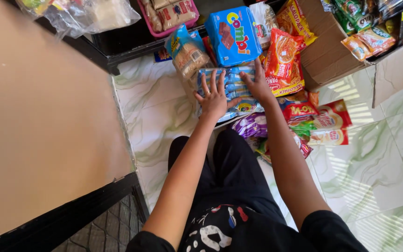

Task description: Organizing various packaged snacks and dry goods on shelves in a pantry area.

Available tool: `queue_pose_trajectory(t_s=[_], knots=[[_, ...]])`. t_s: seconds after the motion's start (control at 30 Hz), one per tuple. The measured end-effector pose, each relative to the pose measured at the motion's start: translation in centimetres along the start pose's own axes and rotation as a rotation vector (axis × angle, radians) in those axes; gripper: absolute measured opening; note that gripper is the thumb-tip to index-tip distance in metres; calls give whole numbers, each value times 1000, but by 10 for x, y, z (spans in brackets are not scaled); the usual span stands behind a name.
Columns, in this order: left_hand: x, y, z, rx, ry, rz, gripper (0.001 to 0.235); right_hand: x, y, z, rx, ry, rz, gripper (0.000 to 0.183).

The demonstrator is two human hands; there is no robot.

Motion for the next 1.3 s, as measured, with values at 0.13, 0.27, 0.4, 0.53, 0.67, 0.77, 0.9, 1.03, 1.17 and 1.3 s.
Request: queue_pose_trajectory(t_s=[0.13, 0.27, 0.4, 0.53, 0.67, 0.77, 0.9, 1.03, 1.17, 1.3], knots=[[-2, 4, 2, -4, -5, -3, 119, 6, 0, -2, 6, 9, 49, 79], [-3, 3, -2, 7, 4, 0, 118, 7, 1, -7, 40, -56, 108, 79], [-4, 4, -2, 4, 0, 24, 120, 20, 3, -8, 53, -112, 143, 79], [-2, 0, 0, -32, 10, 26, 122, -4, 1, 1, 52, -50, 98, 80], [1, -4, -5, -66, 15, 21, 120, -5, 3, -1, 47, -6, 38, 81], [-1, -4, 0, -94, 28, 2, 119, -8, 4, 7, 56, -27, -2, 83], [-4, -1, -8, -160, 20, 11, 116, -16, 6, 3, 71, -8, 39, 84], [-4, -4, -14, -174, 37, 19, 115, -21, 11, 0, 108, 17, 159, 86], [0, -4, -6, -274, -9, 23, 112, -54, 26, 8, 119, -131, 356, 72], [-4, 3, -12, -270, 2, 2, 112, -79, 38, -15, 100, -384, 246, 46]])
Point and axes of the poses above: each hand's wrist, its own z-axis towards the middle knuckle, its own y-axis out of the back of the hand, x = y × z, the point moved 5 cm from there along z, towards the middle knuckle, and after that the axes turned 12 degrees about -x, right-handed, at the moved point
